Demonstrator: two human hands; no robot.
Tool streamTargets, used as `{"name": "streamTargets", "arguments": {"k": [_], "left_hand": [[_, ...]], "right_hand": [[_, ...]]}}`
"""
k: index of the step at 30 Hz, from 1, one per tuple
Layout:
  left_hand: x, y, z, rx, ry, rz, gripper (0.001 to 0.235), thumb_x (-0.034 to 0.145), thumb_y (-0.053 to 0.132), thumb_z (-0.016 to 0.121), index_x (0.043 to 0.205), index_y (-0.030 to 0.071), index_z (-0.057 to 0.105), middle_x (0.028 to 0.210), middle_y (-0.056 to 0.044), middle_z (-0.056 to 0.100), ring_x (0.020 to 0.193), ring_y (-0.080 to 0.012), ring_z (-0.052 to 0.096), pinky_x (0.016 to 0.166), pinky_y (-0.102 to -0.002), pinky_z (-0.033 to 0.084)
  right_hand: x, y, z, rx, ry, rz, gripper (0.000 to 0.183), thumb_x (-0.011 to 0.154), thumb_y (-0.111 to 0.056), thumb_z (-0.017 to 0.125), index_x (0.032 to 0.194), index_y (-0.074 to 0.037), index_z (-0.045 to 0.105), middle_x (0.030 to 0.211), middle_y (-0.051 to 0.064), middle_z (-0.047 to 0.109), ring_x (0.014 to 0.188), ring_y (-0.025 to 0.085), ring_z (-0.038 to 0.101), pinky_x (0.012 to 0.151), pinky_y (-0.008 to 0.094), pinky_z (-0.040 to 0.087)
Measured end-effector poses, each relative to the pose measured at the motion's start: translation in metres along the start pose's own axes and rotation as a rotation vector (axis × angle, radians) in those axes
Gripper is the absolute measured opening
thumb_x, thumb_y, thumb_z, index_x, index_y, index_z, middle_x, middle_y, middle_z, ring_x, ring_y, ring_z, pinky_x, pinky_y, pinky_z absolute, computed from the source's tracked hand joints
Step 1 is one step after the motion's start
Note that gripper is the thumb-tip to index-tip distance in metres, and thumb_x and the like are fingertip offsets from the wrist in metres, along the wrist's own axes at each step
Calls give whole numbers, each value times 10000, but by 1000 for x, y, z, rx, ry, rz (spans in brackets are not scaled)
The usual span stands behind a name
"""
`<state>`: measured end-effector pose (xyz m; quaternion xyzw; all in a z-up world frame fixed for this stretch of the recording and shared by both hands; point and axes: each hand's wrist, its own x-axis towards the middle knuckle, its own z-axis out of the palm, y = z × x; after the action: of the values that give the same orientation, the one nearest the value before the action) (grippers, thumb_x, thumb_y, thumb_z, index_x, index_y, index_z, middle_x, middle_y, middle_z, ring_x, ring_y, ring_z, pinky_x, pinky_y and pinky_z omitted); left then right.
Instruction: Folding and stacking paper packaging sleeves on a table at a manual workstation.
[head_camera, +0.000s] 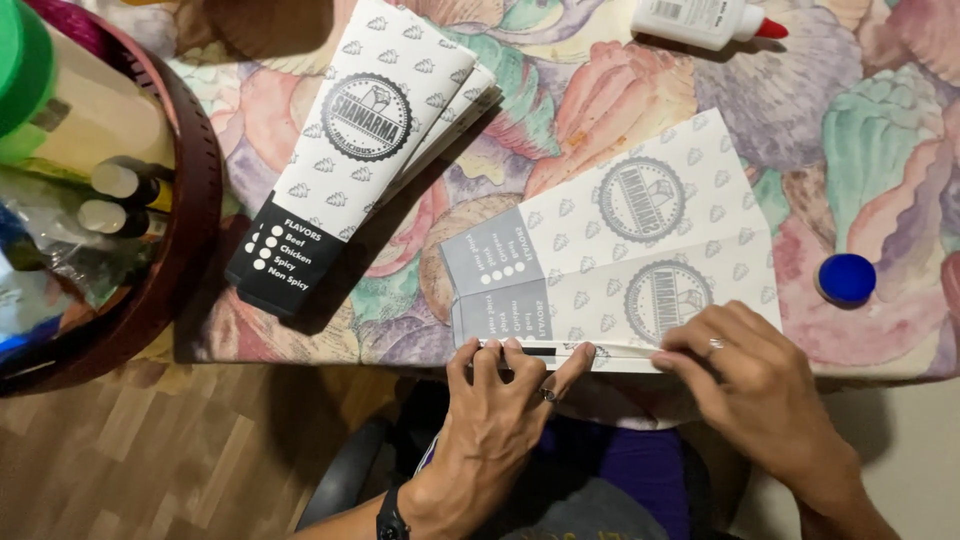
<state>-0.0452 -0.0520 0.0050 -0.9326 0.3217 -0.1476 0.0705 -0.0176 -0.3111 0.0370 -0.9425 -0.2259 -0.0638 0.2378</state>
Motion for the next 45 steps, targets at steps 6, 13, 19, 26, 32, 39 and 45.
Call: {"name": "streamTargets", "arguments": {"k": [6, 13, 19, 26, 32, 39, 45], "left_hand": [[4, 9, 3, 97, -10, -26, 908, 951, -51, 603, 1649, 322, 158, 1101, -131, 481, 942, -332, 585, 867, -493, 561], [1, 13, 4, 129, -98, -13, 901, 981, 77, 587, 1657, 334, 49, 1133, -132, 475, 897, -329, 558, 882, -500, 515], [0, 14, 11, 86, -38, -34, 844, 998, 127, 590, 1649, 364, 108, 1125, -135, 472, 933, -349, 553, 860, -507, 533], [3, 14, 13, 85, 31, -52, 874, 1004, -9, 603, 1643, 355, 132, 1089, -128, 468, 867, -326, 551, 841, -497, 548], [-1, 13, 13, 93, 29, -53, 892, 964, -40, 593, 1633, 391, 190, 1105, -139, 480, 901, -332, 538, 879, -496, 539], [-1, 13, 12, 93, 9, -44, 980, 898, -55, 651, 1639, 383, 182, 1105, -126, 458, 963, -327, 544, 897, -488, 513], [-4, 16, 14, 109, 6, -42, 993, 890, -30, 652, 1643, 372, 143, 1105, -118, 484, 946, -321, 551, 882, -515, 520]], "right_hand": [[-6, 11, 0, 133, 74, 26, 101, 871, -82, 781, 874, -49, 686, 773, 46, 608, 743, 200, 577, 709, 325, 466], [3, 19, 3, 211, -47, 249, 122, 774, -118, 836, 829, -132, 728, 766, -23, 714, 653, 118, 637, 640, 273, 471], [-11, 20, -5, 67, -26, 277, 158, 786, -189, 856, 810, -132, 711, 776, -25, 714, 716, 147, 631, 666, 309, 460], [-15, 23, -2, 140, 139, 144, 173, 803, -64, 848, 797, -76, 676, 709, 27, 649, 672, 184, 568, 703, 325, 437], [-33, 36, -5, 58, 155, 304, 212, 757, -140, 898, 837, -57, 721, 856, 46, 701, 841, 211, 606, 796, 336, 456], [-67, 61, -27, 187, 246, 605, 134, 835, -26, 844, 934, -46, 756, 952, 52, 739, 884, 138, 653, 833, 261, 495], [-57, 99, -26, -133, 450, 308, 326, 851, -8, 973, 1047, 107, 738, 1363, 324, 674, 1245, 402, 661, 859, 445, 645]]}}
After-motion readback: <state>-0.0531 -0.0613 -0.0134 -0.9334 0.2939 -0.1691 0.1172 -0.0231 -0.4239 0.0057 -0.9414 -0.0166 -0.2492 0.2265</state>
